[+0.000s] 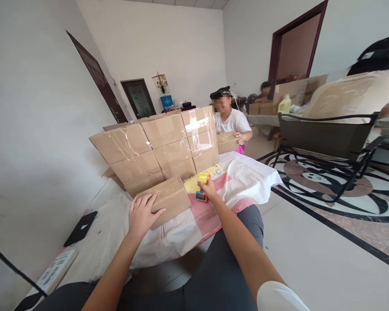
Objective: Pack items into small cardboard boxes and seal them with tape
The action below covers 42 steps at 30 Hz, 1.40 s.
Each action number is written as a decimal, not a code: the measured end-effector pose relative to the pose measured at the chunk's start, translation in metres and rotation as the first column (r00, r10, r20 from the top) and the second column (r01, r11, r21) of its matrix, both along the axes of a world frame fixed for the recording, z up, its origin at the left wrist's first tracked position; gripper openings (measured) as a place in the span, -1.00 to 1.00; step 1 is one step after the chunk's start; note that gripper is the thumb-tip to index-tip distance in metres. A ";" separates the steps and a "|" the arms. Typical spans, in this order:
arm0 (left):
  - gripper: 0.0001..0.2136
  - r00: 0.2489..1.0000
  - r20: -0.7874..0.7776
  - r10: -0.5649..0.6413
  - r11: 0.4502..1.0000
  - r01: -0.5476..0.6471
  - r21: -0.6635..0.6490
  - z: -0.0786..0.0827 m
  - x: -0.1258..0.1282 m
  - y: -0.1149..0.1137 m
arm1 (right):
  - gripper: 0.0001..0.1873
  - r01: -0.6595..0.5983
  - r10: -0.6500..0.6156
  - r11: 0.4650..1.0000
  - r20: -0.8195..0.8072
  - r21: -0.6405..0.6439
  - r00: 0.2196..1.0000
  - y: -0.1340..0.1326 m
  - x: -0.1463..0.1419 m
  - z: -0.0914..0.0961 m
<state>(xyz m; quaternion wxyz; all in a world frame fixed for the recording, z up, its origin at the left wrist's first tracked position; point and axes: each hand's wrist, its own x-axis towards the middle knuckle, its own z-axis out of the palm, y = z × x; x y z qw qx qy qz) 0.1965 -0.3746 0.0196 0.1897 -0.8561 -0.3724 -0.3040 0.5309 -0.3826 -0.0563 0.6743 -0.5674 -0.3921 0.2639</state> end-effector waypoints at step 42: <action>-0.74 0.956 0.207 -0.206 0.976 0.215 -0.023 0.010 0.014 -0.032 | -0.64 -0.111 0.162 0.941 -0.139 0.319 0.977 -0.026 -0.036 0.101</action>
